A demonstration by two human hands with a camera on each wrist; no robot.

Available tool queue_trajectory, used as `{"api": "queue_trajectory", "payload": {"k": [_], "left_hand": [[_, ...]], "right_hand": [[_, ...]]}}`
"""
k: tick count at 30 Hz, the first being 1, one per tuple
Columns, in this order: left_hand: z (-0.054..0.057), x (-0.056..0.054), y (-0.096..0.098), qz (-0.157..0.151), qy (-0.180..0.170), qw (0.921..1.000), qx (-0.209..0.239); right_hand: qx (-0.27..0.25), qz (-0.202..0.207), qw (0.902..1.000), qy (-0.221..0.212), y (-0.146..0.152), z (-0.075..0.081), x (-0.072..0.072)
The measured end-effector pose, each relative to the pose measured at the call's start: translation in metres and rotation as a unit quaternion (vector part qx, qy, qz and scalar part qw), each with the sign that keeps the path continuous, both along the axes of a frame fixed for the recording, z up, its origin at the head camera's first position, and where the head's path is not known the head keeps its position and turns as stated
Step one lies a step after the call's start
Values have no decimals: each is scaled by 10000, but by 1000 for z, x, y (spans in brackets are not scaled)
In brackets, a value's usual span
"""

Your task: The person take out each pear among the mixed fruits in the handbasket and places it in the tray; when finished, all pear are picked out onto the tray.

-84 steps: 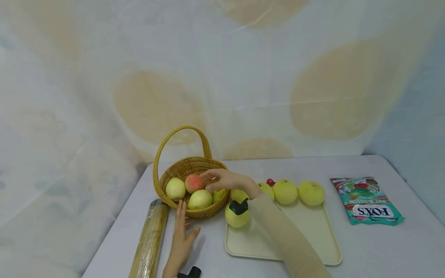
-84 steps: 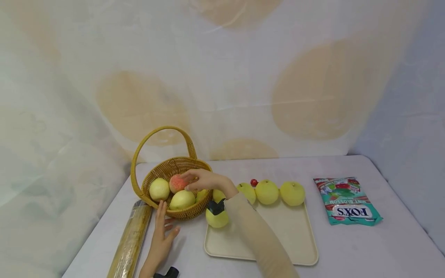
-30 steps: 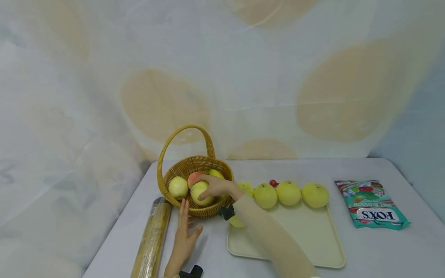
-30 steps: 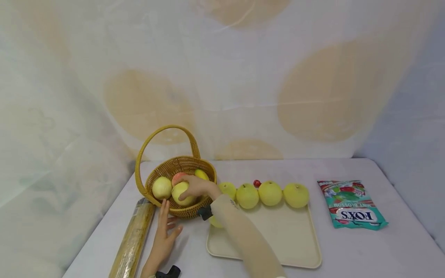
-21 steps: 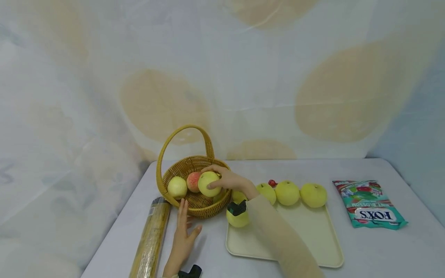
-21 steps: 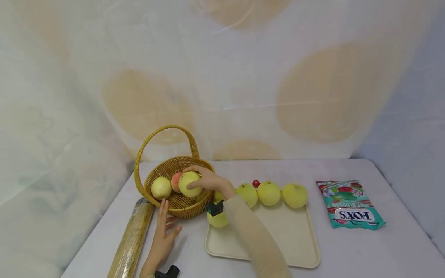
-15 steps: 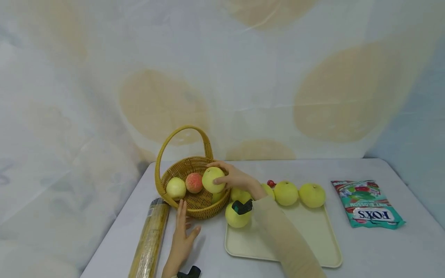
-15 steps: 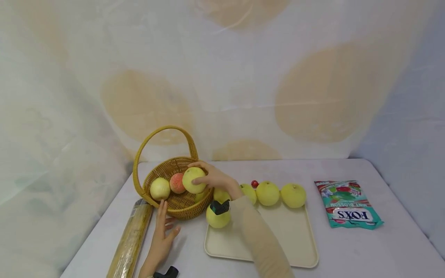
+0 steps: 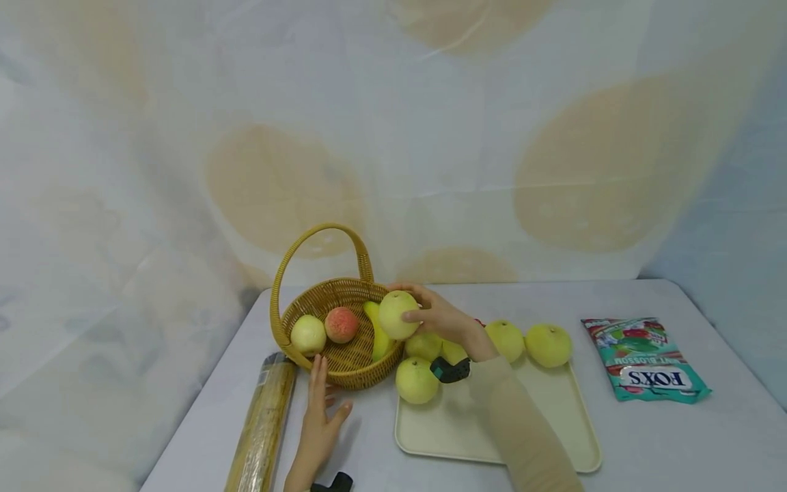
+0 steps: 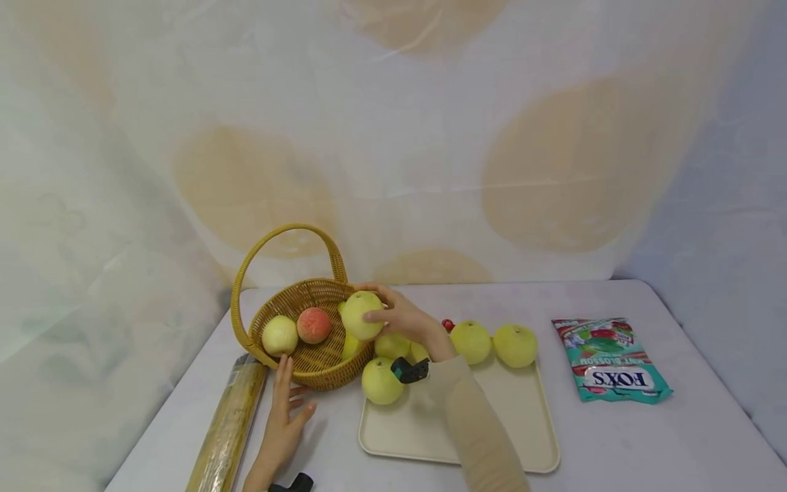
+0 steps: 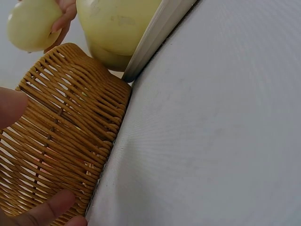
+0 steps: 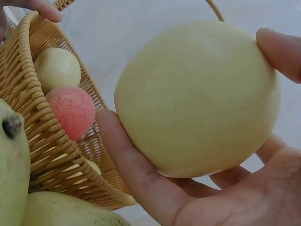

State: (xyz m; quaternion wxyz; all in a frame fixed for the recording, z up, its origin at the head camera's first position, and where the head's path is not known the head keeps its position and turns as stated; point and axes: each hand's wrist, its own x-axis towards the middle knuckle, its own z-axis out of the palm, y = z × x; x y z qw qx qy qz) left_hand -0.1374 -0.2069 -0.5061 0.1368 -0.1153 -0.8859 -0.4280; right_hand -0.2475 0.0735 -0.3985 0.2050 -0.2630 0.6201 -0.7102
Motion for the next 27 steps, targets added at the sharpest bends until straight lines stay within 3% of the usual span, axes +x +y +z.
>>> {"api": "queue_trajectory", "payload": {"k": [13,21,27], "left_hand": [[2,0,2,-43,-4,10000,42],[3,-1,-2,21,-65,10000,66],[2,0,-1,28,-10,10000,21]], "right_hand": [[-904,275,9949,337,37,-11,20],[-316,-19,9983,494,54,-17,36],[-154,24,9973,720,67,-27,50]]}}
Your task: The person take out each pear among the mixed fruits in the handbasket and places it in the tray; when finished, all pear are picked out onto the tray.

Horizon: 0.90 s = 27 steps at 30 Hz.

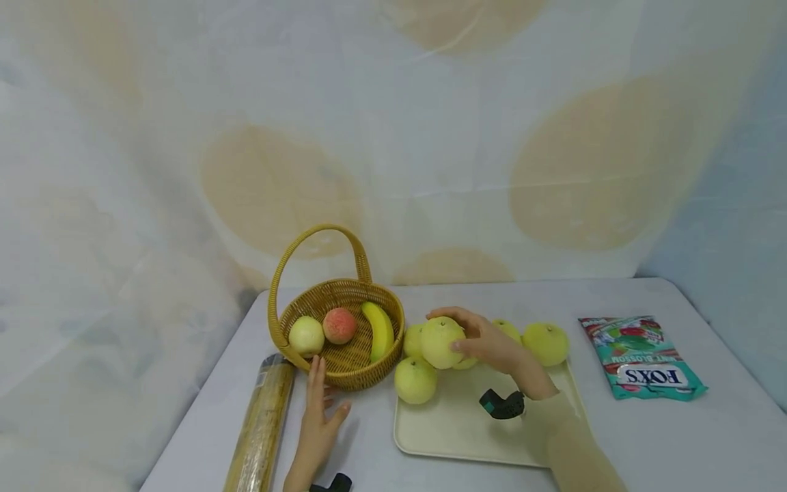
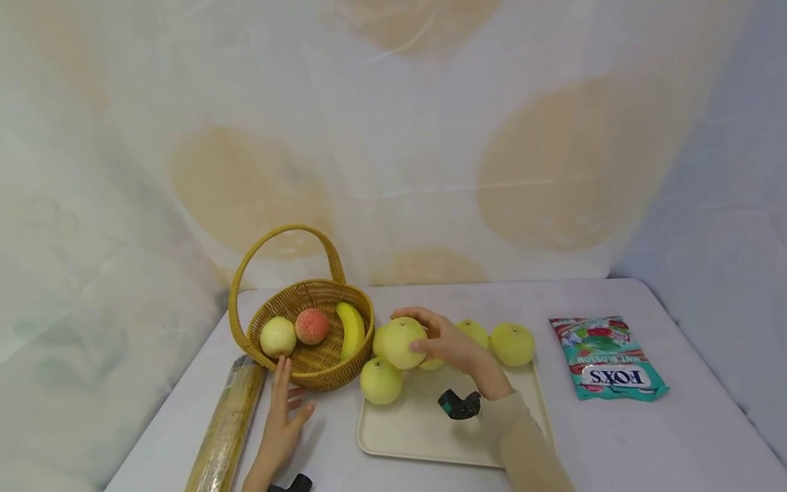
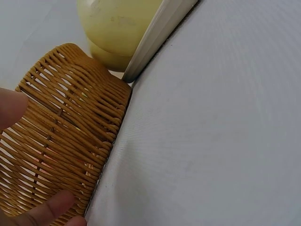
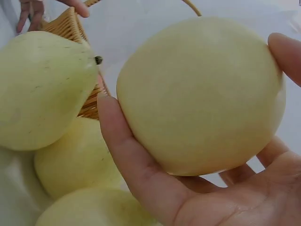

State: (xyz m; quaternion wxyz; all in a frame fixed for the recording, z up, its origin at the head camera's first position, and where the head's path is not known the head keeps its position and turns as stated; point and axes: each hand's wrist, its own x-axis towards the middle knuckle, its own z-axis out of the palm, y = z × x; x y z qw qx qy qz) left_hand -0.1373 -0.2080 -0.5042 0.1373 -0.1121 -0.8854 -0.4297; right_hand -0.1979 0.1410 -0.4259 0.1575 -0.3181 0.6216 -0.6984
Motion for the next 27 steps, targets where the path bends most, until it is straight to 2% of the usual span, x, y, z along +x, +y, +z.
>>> {"api": "queue_trajectory", "payload": {"k": [4,10,15,22,27], "left_hand": [[0,0,0,43,109,9999,-18],[0,-1,2,20,103,9999,4],[1,0,3,14,79,10000,21],[2,2,2,-34,115,9999,39],[1,1,1,-35,175,9998,26]], "right_hand": [[253,-19,9997,46,7,-7,11],[654,-170,9976,-135,15,-16,24],[903,-335,9953,92,19,-23,28],[496,213,9971,534,21,-39,27],[603,320,9958,614,21,-43,27]]}}
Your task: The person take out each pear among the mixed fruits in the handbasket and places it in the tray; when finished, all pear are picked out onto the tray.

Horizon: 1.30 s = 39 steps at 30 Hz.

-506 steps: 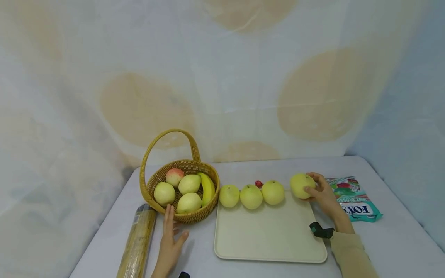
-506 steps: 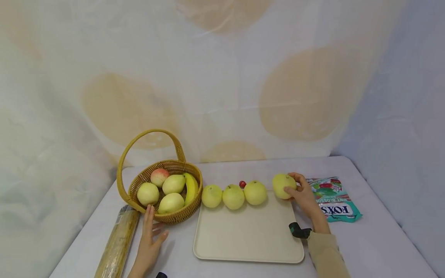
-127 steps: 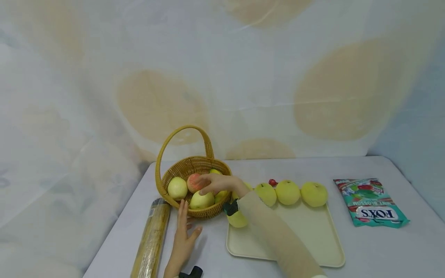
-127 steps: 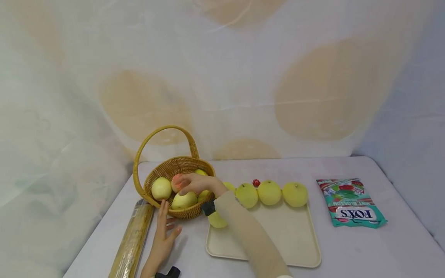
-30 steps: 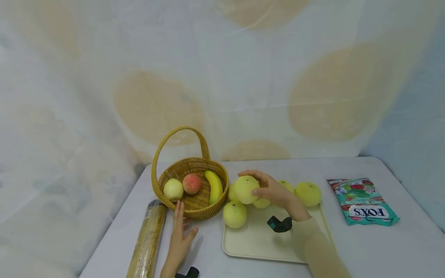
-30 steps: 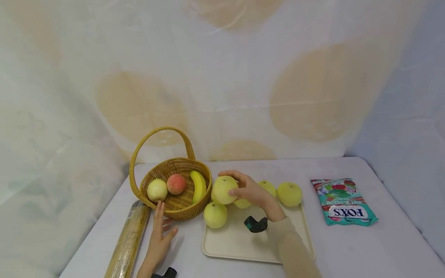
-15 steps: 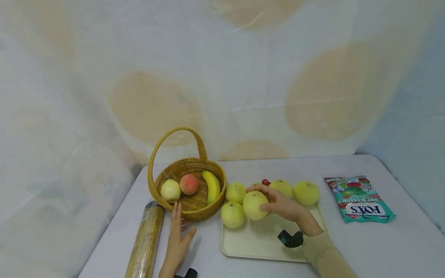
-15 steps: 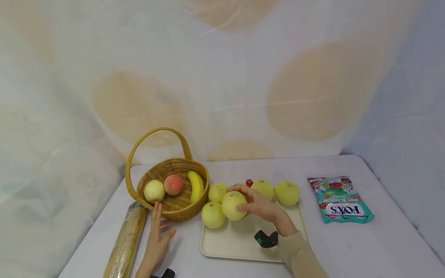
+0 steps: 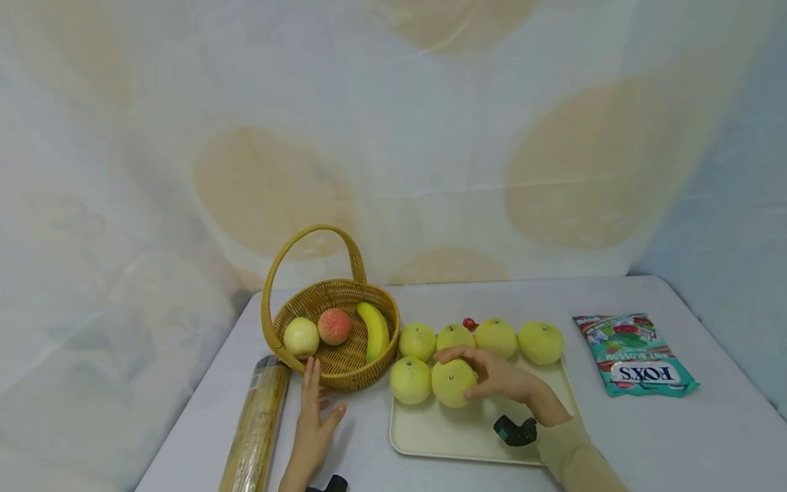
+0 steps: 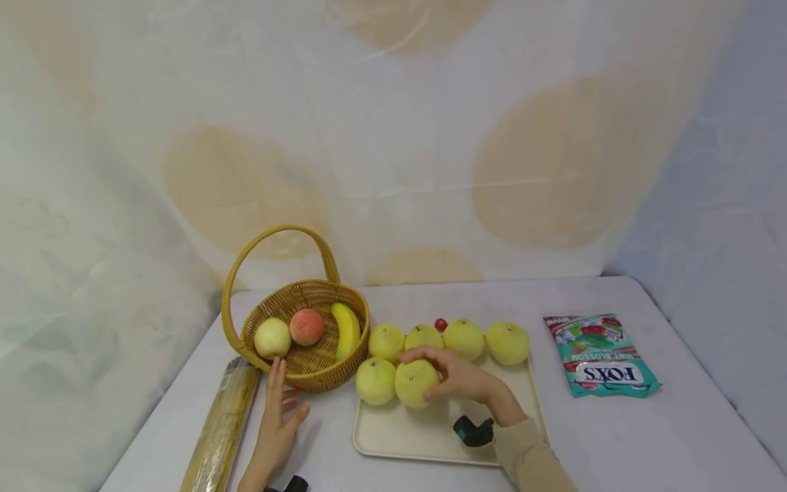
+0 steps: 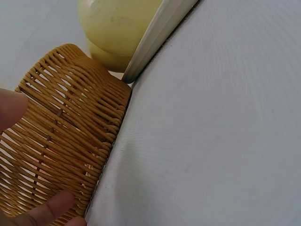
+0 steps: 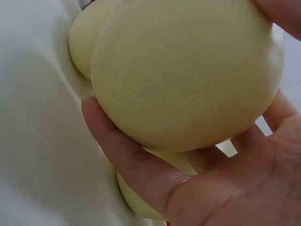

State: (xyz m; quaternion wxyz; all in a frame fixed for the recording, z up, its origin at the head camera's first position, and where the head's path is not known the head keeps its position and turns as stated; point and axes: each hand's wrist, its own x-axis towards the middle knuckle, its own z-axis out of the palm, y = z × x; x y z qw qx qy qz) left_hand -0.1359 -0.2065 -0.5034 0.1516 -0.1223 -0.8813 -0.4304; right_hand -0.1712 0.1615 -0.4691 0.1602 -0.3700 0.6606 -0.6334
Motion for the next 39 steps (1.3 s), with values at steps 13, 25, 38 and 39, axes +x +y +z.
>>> {"api": "queue_trajectory", "payload": {"k": [13,25,38,39], "left_hand": [[-3,2,-6,57,-34,10000,-2],[-1,-4,-2,-203,3,9996,193],[-3,-3,-1,-102,-175,9997,137],[-3,-3,-2,-88,-192,9997,135]], "right_hand": [[457,-79,9982,382,-8,-4,-1],[651,-179,9976,179,-1,-2,3],[393,-552,9973,287,17,2,0],[434,-665,9965,270,18,2,-1]]}}
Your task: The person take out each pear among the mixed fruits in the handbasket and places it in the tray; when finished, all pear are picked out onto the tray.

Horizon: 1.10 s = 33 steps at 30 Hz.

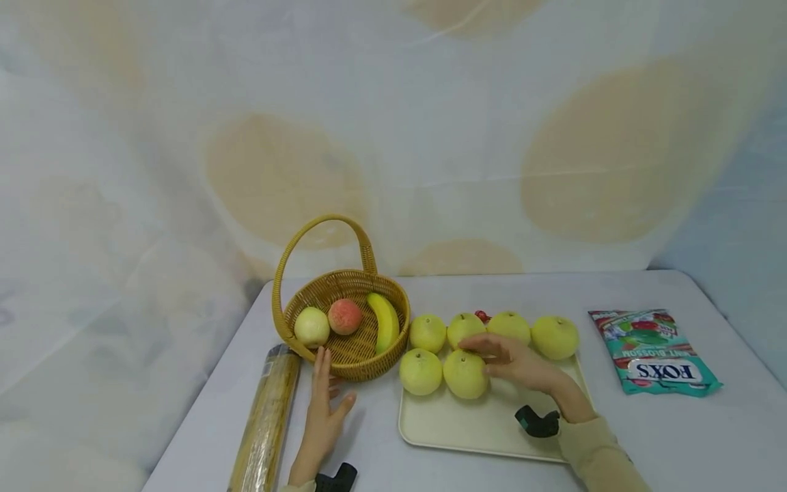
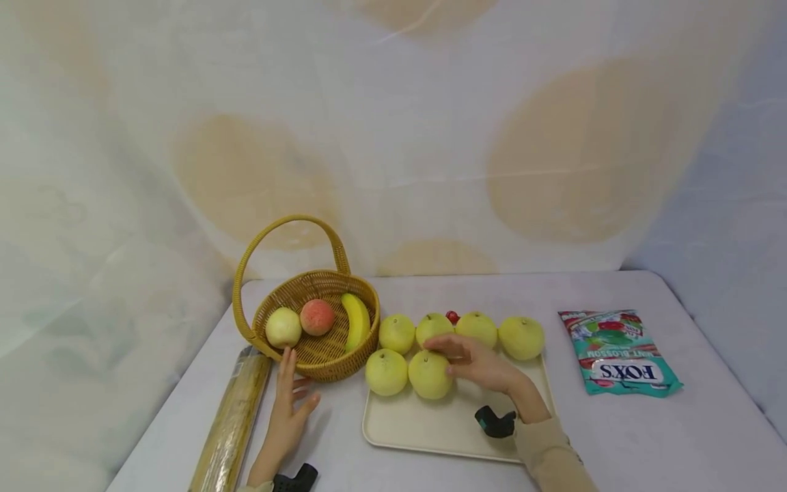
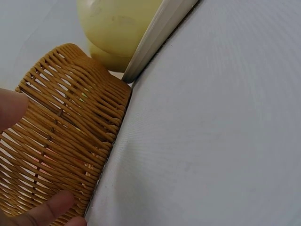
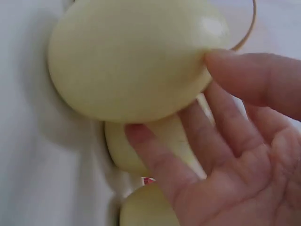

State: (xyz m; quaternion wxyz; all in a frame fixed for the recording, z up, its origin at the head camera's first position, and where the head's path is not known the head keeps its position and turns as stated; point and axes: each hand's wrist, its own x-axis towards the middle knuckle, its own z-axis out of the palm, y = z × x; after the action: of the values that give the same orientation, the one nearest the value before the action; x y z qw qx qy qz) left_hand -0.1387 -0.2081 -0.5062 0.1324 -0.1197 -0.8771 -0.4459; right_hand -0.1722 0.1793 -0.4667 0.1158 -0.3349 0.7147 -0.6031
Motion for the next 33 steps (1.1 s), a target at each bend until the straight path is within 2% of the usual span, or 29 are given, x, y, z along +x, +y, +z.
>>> {"api": "queue_trajectory", "payload": {"k": [6,10,14,19,24,27,33], "left_hand": [[2,1,-1,34,13,10000,21],[3,1,-1,-8,88,10000,18],[3,1,-1,29,103,9999,-6],[0,0,-1,70,247,9997,6],[0,1,1,32,252,9997,17],[1,1,1,19,180,9998,46],[2,1,2,-1,174,9998,62]], "right_hand": [[-200,-606,9976,-284,2,10,-5],[-409,-679,9962,-360,0,18,-9],[-483,-538,9966,-392,-8,29,-19],[-644,-171,9952,-722,-23,51,-35],[-527,119,9938,-969,-45,69,-53],[-656,367,9901,-1184,-62,77,-66],[-1123,683,9757,-1751,-106,85,-86]]}}
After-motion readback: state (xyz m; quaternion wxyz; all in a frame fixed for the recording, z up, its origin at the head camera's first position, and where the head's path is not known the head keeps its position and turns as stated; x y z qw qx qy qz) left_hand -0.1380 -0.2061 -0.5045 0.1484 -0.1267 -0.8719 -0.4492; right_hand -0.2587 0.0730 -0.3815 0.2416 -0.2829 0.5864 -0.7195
